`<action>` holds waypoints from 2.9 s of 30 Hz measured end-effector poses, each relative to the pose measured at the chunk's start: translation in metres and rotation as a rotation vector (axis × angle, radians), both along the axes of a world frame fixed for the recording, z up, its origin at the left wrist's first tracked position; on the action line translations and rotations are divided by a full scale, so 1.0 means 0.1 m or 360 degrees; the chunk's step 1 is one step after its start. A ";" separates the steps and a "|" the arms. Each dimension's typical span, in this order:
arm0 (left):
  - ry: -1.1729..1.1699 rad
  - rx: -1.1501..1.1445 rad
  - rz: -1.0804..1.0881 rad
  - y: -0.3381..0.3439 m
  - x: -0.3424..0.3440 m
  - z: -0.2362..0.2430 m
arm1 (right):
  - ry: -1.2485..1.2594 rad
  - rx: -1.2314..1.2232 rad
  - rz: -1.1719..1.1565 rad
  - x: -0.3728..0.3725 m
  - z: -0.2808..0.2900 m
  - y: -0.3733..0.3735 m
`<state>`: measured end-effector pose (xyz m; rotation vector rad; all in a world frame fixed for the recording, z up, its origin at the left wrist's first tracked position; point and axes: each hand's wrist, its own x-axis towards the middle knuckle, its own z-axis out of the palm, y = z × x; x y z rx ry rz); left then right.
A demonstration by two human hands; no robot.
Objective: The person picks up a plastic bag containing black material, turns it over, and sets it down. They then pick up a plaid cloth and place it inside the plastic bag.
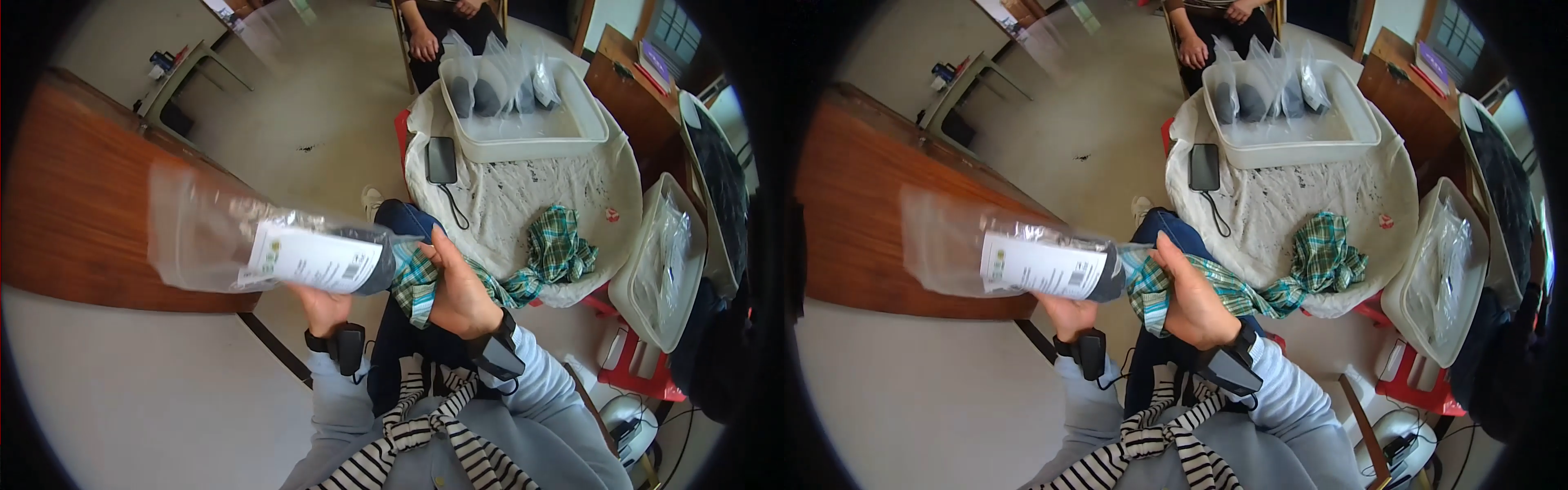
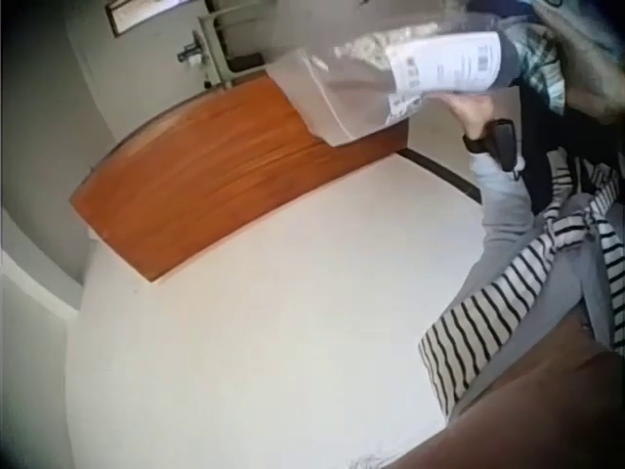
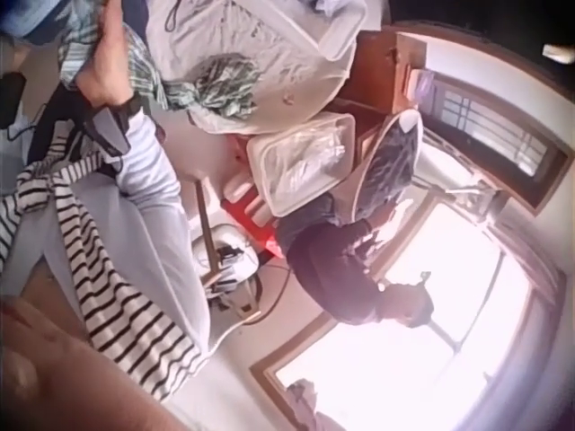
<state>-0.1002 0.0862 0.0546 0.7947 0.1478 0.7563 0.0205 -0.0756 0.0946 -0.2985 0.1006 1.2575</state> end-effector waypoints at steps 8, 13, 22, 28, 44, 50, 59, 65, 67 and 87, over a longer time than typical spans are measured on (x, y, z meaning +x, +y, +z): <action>0.0519 0.0754 0.0198 0.07 0.16 0.12 | -0.0079 -0.0036 0.0009 -0.06 -0.07 -0.10; 0.0330 0.0461 0.0804 -0.61 0.26 0.13 | -0.0584 0.0005 -0.0487 -0.06 -0.26 -0.11; 0.0402 0.0075 0.0356 -0.89 0.44 0.61 | -0.1958 -0.0466 -0.0775 -0.21 -0.29 -0.05; 0.0242 -0.0054 0.0367 -0.67 0.36 0.68 | -0.2066 -0.0491 -0.0511 -0.09 -0.41 -0.22; -0.0130 -0.0252 0.0044 -0.47 0.24 0.50 | -0.3374 -0.1967 -0.1510 0.73 0.71 -1.75; 0.0131 -0.0357 0.0142 -0.44 0.01 0.34 | -0.2449 0.0933 -0.0786 0.26 1.36 -1.15; 0.0197 -0.0282 0.0280 -0.41 0.13 0.36 | -0.2497 0.0893 -0.0789 0.46 1.32 -1.36; 0.0162 -0.0291 0.0140 -0.43 0.04 0.31 | -0.2333 0.1005 -0.0641 0.50 1.05 -1.23; 0.0099 -0.0308 0.0065 -0.44 0.04 0.34 | -0.2327 0.1041 -0.0592 0.55 1.04 -1.18; -0.0207 -0.0410 -0.0360 -0.56 0.18 0.25 | -0.1639 -0.0130 -0.0624 0.59 -0.01 -0.66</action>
